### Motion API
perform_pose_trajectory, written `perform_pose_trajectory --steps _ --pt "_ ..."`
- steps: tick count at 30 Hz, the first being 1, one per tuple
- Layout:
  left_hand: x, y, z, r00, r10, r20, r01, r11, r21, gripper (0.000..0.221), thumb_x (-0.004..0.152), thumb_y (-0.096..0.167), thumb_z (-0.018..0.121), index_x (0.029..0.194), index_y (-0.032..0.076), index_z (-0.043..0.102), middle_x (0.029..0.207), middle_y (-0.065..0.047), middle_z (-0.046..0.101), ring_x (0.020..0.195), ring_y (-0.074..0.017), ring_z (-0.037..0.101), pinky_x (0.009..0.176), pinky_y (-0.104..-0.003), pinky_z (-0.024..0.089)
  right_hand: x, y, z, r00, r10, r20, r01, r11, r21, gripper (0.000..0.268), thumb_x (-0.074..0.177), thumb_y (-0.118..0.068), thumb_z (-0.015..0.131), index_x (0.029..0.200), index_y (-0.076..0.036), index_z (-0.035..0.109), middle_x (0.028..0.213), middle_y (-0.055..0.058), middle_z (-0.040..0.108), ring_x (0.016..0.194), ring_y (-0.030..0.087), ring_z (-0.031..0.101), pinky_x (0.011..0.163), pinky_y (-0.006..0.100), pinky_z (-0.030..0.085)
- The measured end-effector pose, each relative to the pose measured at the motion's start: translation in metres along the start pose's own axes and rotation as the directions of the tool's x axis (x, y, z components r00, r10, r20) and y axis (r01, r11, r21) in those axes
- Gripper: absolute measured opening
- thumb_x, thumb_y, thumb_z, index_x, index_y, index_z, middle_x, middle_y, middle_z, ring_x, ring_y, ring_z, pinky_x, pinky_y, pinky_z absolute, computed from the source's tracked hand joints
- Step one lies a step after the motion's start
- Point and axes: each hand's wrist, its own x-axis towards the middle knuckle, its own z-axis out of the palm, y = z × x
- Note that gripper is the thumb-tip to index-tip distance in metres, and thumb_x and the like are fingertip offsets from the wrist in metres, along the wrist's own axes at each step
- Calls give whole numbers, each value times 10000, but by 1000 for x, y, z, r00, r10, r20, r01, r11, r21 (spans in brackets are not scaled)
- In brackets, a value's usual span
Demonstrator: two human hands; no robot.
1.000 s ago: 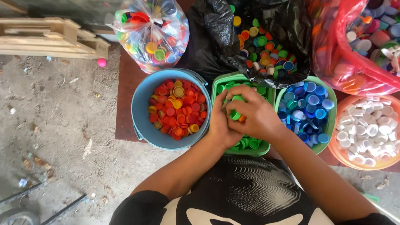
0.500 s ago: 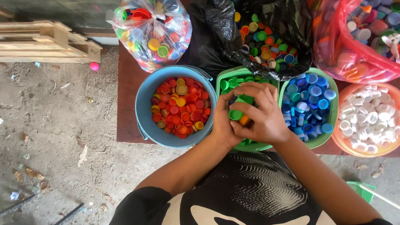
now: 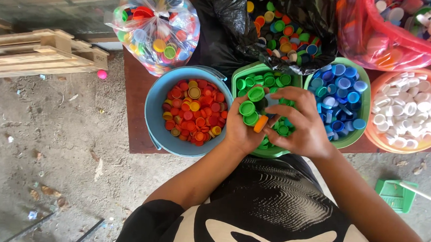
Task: The person sorts plastic bottle caps by color into separate containers. They pick up caps from a large black bag, separate them by hand, and place them into buckets or bowls designated for red, green, blue, and white caps.
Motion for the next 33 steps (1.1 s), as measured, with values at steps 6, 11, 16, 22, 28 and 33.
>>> perform_pose_trajectory --steps 6,11,16,22,28,33 --pt "-4 2 -4 999 -21 -50 21 1000 -1 327 1031 338 518 1293 172 623 1258 -7 668 1146 -225 622 1002 -434 492 -9 -8 2 1000 -15 18 16 996 -84 489 642 -196 908 1094 -150 725 1191 86 597 1144 328 569 984 446 473" --pt "-5 1 -12 1000 1 -9 0 1000 9 339 1025 323 514 1295 154 629 1255 -23 678 1125 -233 633 953 -405 509 -13 -10 0 997 -8 76 18 992 -125 417 650 -162 896 1037 -137 743 1124 43 625 1091 309 587 924 433 483" --pt "-9 3 -13 999 16 -33 -16 1000 5 359 1024 307 485 1294 121 630 1262 -43 675 1154 -232 628 998 -409 513 -14 -12 -8 986 -8 166 15 999 -42 343 662 -108 863 967 -120 707 1095 42 681 1068 319 632 894 406 532" --pt "-15 6 -18 998 55 -45 -56 998 -28 333 1022 280 458 1228 89 638 1246 -56 665 1185 -259 608 1093 -560 477 -38 1 -10 956 139 257 -217 927 307 304 772 16 762 1056 -63 686 1130 80 724 1108 284 703 969 389 563" --pt "-19 9 -30 996 69 -52 -72 995 -68 303 1012 249 451 1178 83 641 1239 -68 651 1208 -261 586 1119 -574 458 -68 43 4 676 609 415 -453 -100 886 412 921 -45 506 1331 -7 519 1267 121 606 1126 307 684 939 432 580" --pt "-18 4 -34 996 48 -69 -51 998 -35 295 1005 241 459 1170 79 641 1236 -58 635 1220 -245 578 1133 -562 447 -30 11 -1 487 771 411 -539 -105 836 423 981 -98 427 1395 -19 464 1398 132 552 1217 277 601 1030 445 494"
